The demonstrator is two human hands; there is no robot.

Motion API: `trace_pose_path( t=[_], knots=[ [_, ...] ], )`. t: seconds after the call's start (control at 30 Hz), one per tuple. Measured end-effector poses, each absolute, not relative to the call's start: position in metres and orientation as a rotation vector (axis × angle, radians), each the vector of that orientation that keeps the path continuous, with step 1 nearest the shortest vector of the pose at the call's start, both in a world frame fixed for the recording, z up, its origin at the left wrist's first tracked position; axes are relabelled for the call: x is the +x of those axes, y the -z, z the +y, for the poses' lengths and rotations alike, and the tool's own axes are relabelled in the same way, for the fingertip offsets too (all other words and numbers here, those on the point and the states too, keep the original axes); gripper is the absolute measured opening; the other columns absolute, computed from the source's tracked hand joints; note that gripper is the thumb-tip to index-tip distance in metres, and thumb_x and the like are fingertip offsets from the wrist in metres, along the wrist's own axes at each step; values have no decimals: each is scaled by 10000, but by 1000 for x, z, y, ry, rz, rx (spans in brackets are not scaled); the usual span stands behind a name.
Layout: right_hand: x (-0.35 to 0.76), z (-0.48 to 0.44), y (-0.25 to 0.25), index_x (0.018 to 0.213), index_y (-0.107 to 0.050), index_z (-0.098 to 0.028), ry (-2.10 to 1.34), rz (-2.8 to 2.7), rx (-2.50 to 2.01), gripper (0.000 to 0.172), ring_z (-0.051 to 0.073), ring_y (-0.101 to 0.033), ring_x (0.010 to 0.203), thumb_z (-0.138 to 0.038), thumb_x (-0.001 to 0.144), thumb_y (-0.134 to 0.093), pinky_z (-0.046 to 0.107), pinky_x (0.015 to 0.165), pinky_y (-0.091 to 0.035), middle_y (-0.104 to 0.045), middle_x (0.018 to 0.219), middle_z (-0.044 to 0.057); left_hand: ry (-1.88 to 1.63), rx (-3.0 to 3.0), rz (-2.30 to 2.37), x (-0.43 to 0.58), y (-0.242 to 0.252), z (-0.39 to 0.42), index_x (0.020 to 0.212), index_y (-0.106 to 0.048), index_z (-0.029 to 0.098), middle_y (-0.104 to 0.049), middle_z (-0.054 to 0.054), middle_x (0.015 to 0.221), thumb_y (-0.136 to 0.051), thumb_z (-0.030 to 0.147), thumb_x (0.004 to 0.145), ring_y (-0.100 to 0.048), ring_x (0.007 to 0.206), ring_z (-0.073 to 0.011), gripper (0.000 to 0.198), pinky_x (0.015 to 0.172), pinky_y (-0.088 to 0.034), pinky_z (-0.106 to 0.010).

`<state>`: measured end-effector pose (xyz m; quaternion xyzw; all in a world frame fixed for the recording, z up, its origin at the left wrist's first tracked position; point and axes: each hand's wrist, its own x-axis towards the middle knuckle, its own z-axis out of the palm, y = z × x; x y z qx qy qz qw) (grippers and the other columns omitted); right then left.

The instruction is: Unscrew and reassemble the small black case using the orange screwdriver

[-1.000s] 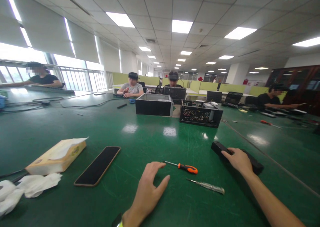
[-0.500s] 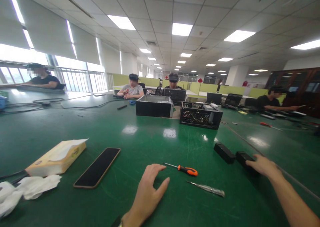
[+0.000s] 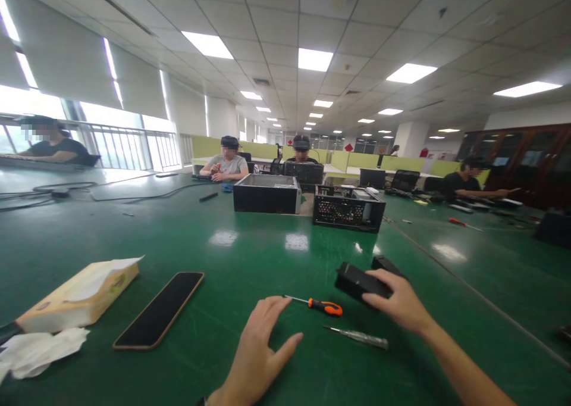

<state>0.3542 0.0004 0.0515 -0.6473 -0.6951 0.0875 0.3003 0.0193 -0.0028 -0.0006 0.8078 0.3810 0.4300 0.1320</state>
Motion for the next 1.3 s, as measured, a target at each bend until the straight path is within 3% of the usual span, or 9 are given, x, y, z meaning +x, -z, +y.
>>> trace_pose_path(
  t=[0.13,0.23,0.4,0.53,0.67,0.87,1.07,1.17,1.3],
  knots=[
    [263,-24,-21,1066,-700,-191,-494,-2167,-1264,415,249,-623,928,-304,668,-732,333,843,-470,-703,1015,66,-1114,2473,990,19,-5,-8,1304,-562,218,-610,-120,1220,-799,462,744,-559,1122,-329,655,967,-472,-478],
    [234,-37,1,1010,-702,-174,-550,-2192,-1246,387,239,-619,888,-258,633,-731,326,808,-473,-692,952,66,-915,2490,983,21,-11,-11,1092,-687,208,-665,-90,1048,-815,414,732,-596,992,-305,434,882,-488,-450],
    [255,-25,-18,1258,-623,-209,-639,-2247,-1181,667,285,-583,1056,-478,667,-774,405,962,-428,-659,1167,98,-821,2379,1058,23,-16,-11,988,-716,207,-654,-62,1000,-848,310,686,-589,940,-272,344,838,-473,-391],
    [278,8,-48,1162,-663,-203,-447,-2141,-1484,402,247,-586,1018,-461,862,-587,357,909,-441,-670,1103,90,-827,2354,1062,23,-16,-10,950,-715,192,-648,-60,975,-864,334,667,-580,924,-264,350,819,-464,-367],
    [277,32,-32,1154,-667,-177,-380,-2117,-1644,500,287,-577,1011,-440,731,-719,378,877,-430,-665,1094,117,-840,2351,1080,24,-14,-10,920,-721,179,-645,-62,933,-857,387,690,-583,898,-261,338,789,-465,-357],
    [276,39,-3,822,-710,-189,-473,-2104,-1623,146,198,-580,767,-315,761,-669,296,699,-412,-670,828,41,-800,2420,1087,22,-17,-7,933,-731,175,-650,-72,932,-880,501,623,-593,879,-268,474,761,-482,-355],
    [302,39,-43,913,-686,-172,-617,-1955,-1422,399,135,-491,572,-494,937,-452,258,555,-385,-564,640,-12,-761,2471,1072,12,-23,-6,935,-724,186,-643,-65,951,-871,495,631,-594,887,-256,457,768,-491,-341],
    [323,32,-71,846,-654,-165,-677,-1877,-1359,454,116,-415,488,-564,917,-450,244,484,-346,-451,550,-42,-781,2450,1075,12,-21,-7,890,-705,181,-635,-53,928,-866,434,660,-588,872,-243,379,747,-480,-320],
    [344,16,-97,733,-671,-164,-863,-1958,-1303,397,106,-443,519,-539,840,-602,227,488,-353,-527,597,-19,-783,2427,1064,14,-18,-8,876,-664,171,-623,-43,908,-851,374,695,-574,857,-230,330,741,-466,-310]
  ],
)
